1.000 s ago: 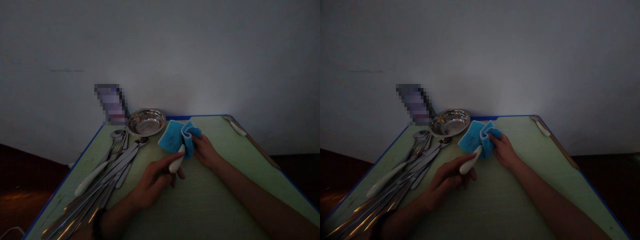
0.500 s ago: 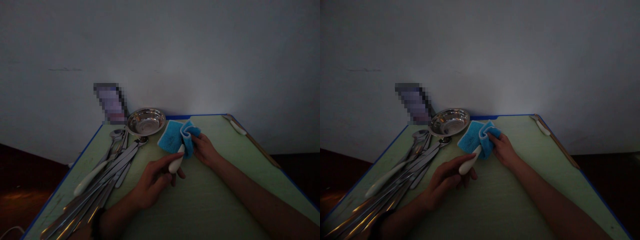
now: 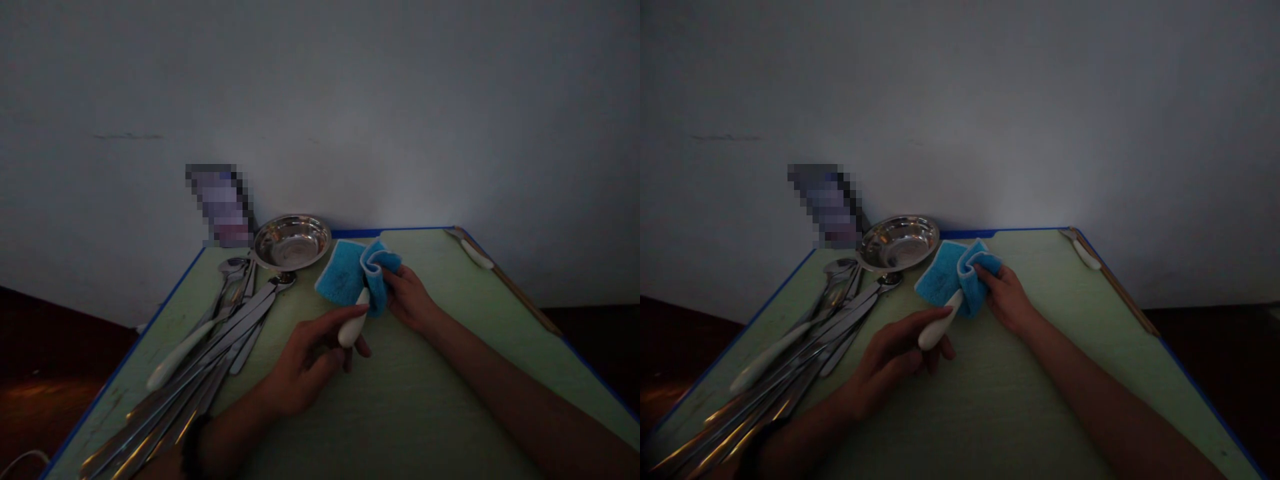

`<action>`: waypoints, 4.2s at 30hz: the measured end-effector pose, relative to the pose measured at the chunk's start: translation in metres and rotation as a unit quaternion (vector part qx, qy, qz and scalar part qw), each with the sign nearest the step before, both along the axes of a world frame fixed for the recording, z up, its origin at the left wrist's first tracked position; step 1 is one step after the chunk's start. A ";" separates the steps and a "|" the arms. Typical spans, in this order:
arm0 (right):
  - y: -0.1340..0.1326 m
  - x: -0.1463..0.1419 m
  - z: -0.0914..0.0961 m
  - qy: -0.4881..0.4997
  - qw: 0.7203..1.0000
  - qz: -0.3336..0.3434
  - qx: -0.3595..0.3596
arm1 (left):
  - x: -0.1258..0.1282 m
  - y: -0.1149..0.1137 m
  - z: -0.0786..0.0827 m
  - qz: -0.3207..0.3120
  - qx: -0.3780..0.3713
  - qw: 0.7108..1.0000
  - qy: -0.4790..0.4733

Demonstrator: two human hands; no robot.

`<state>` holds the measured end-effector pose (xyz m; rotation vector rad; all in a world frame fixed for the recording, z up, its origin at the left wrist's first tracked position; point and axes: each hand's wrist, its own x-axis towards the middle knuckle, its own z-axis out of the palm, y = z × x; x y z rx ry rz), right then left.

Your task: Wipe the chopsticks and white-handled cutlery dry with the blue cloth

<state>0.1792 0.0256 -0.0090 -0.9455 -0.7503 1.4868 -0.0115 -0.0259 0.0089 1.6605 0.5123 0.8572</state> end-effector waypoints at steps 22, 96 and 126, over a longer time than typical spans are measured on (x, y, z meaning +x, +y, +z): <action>0.001 0.001 -0.001 0.017 1.000 0.013 0.012 | 0.001 -0.001 0.002 0.009 0.009 1.000 0.013; -0.001 -0.001 0.002 0.001 1.000 0.001 0.015 | 0.003 -0.002 0.006 0.063 0.006 0.994 0.085; -0.003 0.010 0.001 0.016 0.994 0.107 -0.009 | 0.014 0.005 0.007 0.305 -0.137 0.942 -0.014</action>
